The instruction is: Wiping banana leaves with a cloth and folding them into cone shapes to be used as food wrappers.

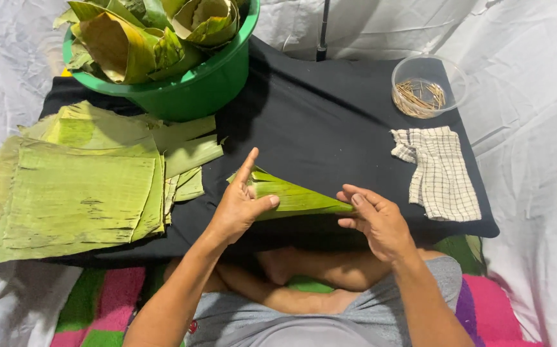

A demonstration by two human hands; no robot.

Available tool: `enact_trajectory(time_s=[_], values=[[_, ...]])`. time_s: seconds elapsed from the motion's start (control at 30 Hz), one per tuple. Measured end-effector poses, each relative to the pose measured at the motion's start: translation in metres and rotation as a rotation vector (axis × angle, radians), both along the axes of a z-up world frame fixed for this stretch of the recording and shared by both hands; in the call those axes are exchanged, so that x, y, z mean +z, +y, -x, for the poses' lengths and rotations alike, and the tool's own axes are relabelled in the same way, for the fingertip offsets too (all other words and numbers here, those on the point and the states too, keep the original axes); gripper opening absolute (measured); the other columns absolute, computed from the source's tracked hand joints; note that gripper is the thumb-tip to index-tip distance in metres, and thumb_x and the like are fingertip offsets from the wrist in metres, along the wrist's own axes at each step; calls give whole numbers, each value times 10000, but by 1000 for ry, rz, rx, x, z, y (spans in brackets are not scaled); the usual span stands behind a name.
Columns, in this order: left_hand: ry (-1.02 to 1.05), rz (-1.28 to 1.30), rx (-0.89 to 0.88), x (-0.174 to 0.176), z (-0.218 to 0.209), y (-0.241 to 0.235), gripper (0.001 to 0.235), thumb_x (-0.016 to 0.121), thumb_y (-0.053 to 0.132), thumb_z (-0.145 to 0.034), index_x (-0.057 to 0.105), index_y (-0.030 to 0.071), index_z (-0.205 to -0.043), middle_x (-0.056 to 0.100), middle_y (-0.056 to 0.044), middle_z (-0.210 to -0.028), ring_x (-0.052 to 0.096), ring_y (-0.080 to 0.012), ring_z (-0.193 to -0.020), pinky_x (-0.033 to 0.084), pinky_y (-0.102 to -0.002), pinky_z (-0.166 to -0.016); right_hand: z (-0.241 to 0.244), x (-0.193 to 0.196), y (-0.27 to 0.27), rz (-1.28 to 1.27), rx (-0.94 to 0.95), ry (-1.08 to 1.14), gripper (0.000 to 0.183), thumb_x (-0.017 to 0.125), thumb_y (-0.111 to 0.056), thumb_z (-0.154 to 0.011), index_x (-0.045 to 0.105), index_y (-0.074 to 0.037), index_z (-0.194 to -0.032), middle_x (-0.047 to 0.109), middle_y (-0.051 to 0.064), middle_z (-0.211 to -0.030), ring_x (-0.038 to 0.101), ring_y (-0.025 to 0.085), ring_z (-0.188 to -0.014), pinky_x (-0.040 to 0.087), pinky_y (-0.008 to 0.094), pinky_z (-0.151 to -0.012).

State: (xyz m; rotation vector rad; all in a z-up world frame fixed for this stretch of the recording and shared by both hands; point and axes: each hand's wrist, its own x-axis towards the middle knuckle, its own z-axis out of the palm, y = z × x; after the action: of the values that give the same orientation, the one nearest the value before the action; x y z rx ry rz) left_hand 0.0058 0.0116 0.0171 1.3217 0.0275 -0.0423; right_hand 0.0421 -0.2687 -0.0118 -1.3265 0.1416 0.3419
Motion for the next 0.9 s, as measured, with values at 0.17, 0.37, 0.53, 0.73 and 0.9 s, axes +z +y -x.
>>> enact_trajectory(time_s=[0.17, 0.37, 0.53, 0.73, 0.9], values=[[-39, 31, 28, -9, -5, -2, 1023, 716, -129, -826, 204, 200, -1648, 772, -210, -967, 688, -94, -716, 624, -224, -661, -5, -5, -9, -130, 75, -24, 350, 604, -81, -978, 655, 78, -1286, 735, 301, -1155, 758, 359, -938, 644, 445, -802], [-146, 45, -25, 1, -2, -7, 1024, 688, -124, -867, 149, 248, -1654, 743, -230, -1127, 698, -108, -877, 626, -249, -768, 2, -18, -6, -150, 34, -137, 353, 654, 95, -892, 659, 137, -1243, 747, 327, -1037, 772, 359, -864, 668, 441, -764], [-177, 66, -20, -28, 0, 3, 1046, 680, -143, -854, 116, 232, -1651, 693, -253, -1253, 707, -230, -1072, 635, -368, -902, 11, 4, 3, -78, 22, -252, 466, 716, 110, -829, 654, 100, -1291, 751, 335, -1074, 776, 343, -885, 683, 464, -760], [-182, -6, -32, -33, -3, -1, 1030, 665, -119, -877, 88, 233, -1655, 706, -244, -1239, 695, -203, -1069, 632, -351, -897, 1, -15, -1, -122, -7, -178, 310, 659, 68, -911, 674, 147, -1211, 750, 359, -984, 778, 348, -826, 682, 444, -743], [-122, -43, 5, -18, -12, -19, 1036, 700, -89, -874, 103, 236, -1656, 754, -249, -1114, 696, -79, -764, 610, -161, -610, -9, -18, -2, -118, -50, -104, 313, 663, 53, -917, 674, 126, -1222, 748, 324, -988, 771, 321, -811, 674, 404, -730]])
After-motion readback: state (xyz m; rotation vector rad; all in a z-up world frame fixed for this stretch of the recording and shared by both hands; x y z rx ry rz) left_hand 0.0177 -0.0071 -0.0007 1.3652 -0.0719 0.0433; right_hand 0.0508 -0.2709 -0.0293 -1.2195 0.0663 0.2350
